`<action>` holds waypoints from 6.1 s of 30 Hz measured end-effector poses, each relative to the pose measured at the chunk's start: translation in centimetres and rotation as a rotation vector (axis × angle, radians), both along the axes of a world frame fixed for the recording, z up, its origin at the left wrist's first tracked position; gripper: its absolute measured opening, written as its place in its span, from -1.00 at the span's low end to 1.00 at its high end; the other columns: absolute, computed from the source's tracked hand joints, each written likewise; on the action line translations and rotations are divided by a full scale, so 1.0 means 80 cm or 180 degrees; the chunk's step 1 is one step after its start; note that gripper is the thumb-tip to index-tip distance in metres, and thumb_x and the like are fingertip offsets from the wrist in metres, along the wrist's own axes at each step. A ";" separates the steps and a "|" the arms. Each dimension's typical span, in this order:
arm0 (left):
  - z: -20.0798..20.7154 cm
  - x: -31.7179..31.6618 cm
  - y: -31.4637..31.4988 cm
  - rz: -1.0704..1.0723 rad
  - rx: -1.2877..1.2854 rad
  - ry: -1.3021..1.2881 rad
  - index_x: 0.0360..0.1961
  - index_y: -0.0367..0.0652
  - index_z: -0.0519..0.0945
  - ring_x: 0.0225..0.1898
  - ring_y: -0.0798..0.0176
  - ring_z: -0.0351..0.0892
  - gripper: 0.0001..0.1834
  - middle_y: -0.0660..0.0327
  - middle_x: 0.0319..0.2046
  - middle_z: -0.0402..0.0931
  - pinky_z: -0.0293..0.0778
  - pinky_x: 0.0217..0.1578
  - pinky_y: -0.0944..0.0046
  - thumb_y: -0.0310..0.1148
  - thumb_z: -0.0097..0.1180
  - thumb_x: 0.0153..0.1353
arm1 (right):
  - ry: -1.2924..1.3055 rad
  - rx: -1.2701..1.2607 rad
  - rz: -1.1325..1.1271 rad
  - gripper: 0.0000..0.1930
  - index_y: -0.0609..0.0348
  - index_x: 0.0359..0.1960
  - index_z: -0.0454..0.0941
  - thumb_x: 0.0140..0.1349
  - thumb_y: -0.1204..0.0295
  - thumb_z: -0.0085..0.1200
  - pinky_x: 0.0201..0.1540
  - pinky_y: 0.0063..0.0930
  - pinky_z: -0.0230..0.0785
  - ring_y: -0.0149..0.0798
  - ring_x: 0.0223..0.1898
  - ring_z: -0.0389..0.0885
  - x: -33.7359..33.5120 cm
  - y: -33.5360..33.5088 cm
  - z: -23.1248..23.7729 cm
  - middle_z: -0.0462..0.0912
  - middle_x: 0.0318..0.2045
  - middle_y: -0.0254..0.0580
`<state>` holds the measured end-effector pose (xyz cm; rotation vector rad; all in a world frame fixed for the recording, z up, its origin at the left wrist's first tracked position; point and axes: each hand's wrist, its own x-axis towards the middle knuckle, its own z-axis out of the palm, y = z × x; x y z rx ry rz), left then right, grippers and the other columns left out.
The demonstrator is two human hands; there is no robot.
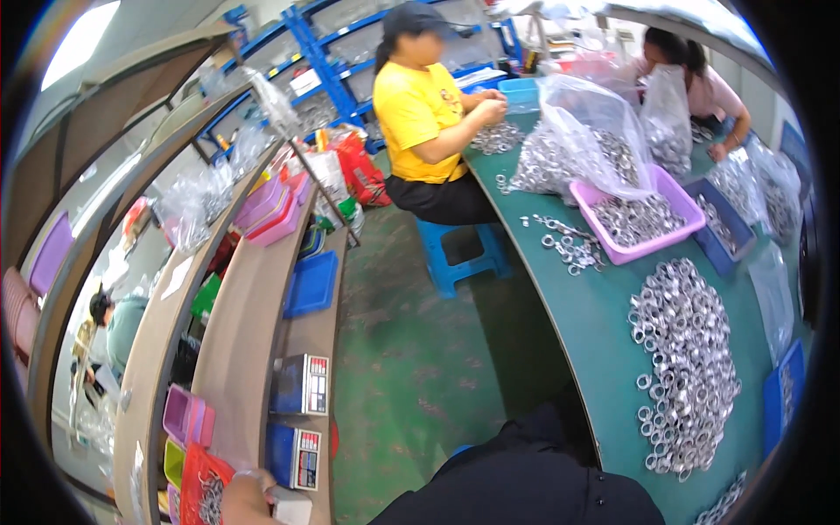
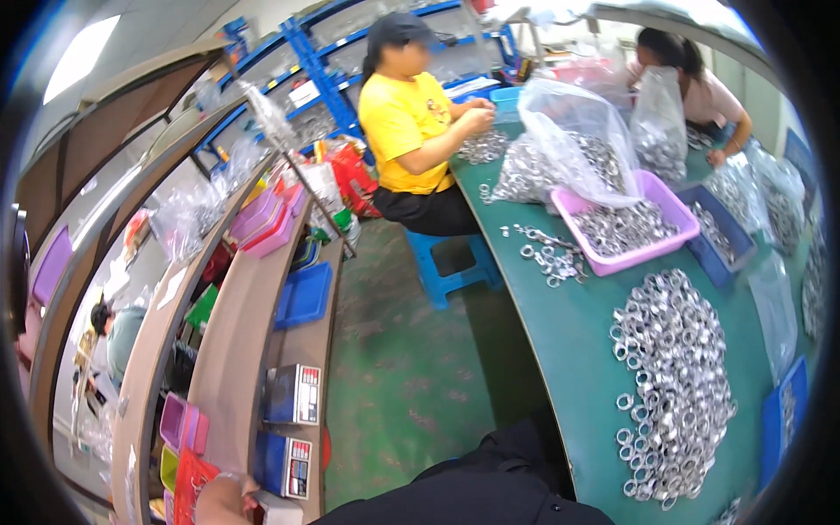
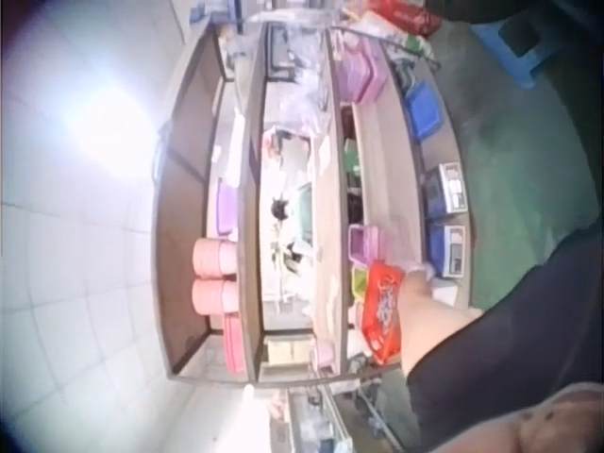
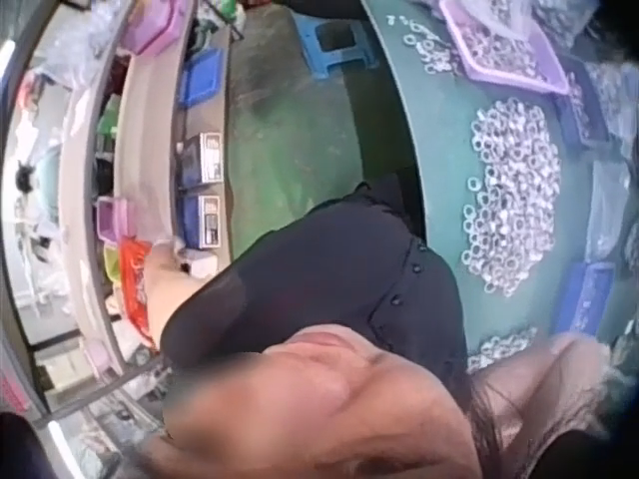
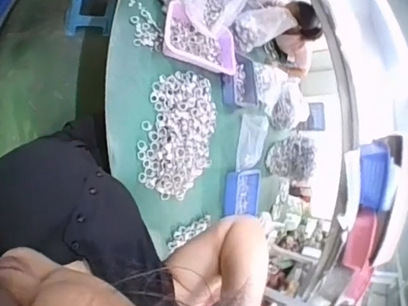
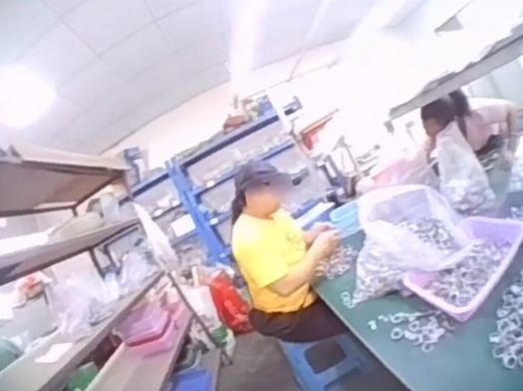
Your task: The person sorts through a large pile of metal rings on a table, picking them up individually or in small groups and placing them into a separate pile.
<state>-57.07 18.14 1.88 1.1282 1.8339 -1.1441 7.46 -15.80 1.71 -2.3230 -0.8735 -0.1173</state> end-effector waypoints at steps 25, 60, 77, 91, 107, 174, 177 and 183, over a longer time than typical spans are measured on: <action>-0.188 0.317 0.015 -0.0464 -0.0001 -0.2823 0.20 -0.01 0.38 -0.20 0.27 0.54 -0.49 0.23 -0.22 0.57 0.48 -0.24 0.15 -0.02 -0.03 0.32 | 0.0000 0.0143 -0.0467 -0.66 0.31 0.01 0.46 0.25 0.39 -0.02 0.06 -0.45 0.28 -0.29 0.04 0.42 -0.039 -0.094 -0.004 0.48 0.05 -0.16; -0.039 0.648 -0.048 -0.3001 0.2134 -0.6457 -0.25 -0.32 0.56 -0.38 0.30 0.47 -0.86 0.13 -0.40 0.52 0.42 -0.33 0.37 -0.65 0.01 0.18 | -0.1904 0.1550 -0.0994 -0.72 0.32 -0.07 0.50 0.21 0.46 0.03 -0.04 -0.49 0.38 -0.33 -0.07 0.48 -0.165 -0.197 0.258 0.53 -0.03 -0.19; 0.002 0.716 -0.202 -0.6336 0.0818 -0.6853 -0.03 -0.13 0.56 0.17 -0.07 0.28 -0.55 0.08 0.11 0.40 0.14 0.17 -0.10 -0.36 0.25 -0.03 | -0.0518 -0.0872 -0.0919 -0.17 0.33 0.14 0.32 -0.09 0.03 0.32 0.15 -0.07 0.18 0.09 0.14 0.32 -0.029 -0.100 0.005 0.41 0.06 0.06; -0.003 0.718 -0.220 -0.6455 0.1013 -0.6204 0.22 -0.08 0.37 0.32 -0.14 0.09 -0.33 0.03 0.29 0.18 -0.07 0.26 -0.26 -0.12 0.22 0.07 | -0.0186 -0.0220 -0.0071 -0.32 0.22 0.14 0.32 -0.05 0.31 0.31 0.25 -0.03 0.14 0.18 0.22 0.24 -0.014 -0.108 0.023 0.24 0.20 0.17; -0.010 0.725 -0.207 -0.5887 0.1813 -0.6727 0.01 -0.13 0.53 0.14 0.01 0.32 -0.49 0.16 -0.02 0.43 -0.09 0.23 -0.23 -0.22 0.28 -0.01 | -0.0071 -0.0115 -0.0161 -0.36 0.27 0.12 0.31 -0.02 0.41 0.29 0.21 -0.16 0.22 0.10 0.16 0.34 -0.023 -0.122 0.020 0.37 0.10 0.11; -0.022 0.700 -0.208 -0.5414 0.1896 -0.6659 0.06 -0.16 0.49 0.24 -0.21 0.19 -0.43 -0.04 0.15 0.31 0.02 0.21 -0.25 -0.18 0.25 0.00 | -0.0597 -0.1188 -0.0309 -0.42 0.17 -0.11 0.49 -0.07 0.03 0.30 0.24 0.13 0.03 -0.02 0.16 0.30 -0.022 -0.130 0.022 0.45 -0.03 -0.12; -0.022 0.700 -0.208 -0.5431 0.1909 -0.6657 0.06 -0.16 0.49 0.24 -0.21 0.19 -0.43 -0.04 0.15 0.31 0.02 0.21 -0.24 -0.18 0.25 0.00 | -0.0643 -0.1119 -0.0275 -0.37 0.17 -0.08 0.47 -0.08 -0.01 0.29 0.24 0.16 0.01 -0.01 0.17 0.27 -0.023 -0.137 0.023 0.44 0.00 -0.11; -0.022 0.701 -0.208 -0.5429 0.1905 -0.6661 0.06 -0.15 0.49 0.24 -0.21 0.19 -0.43 -0.04 0.15 0.31 0.02 0.21 -0.24 -0.18 0.25 0.00 | -0.0719 -0.0969 -0.0278 -0.36 0.19 -0.08 0.46 -0.09 -0.03 0.29 0.24 0.18 0.03 0.00 0.18 0.27 -0.023 -0.131 0.019 0.43 0.00 -0.10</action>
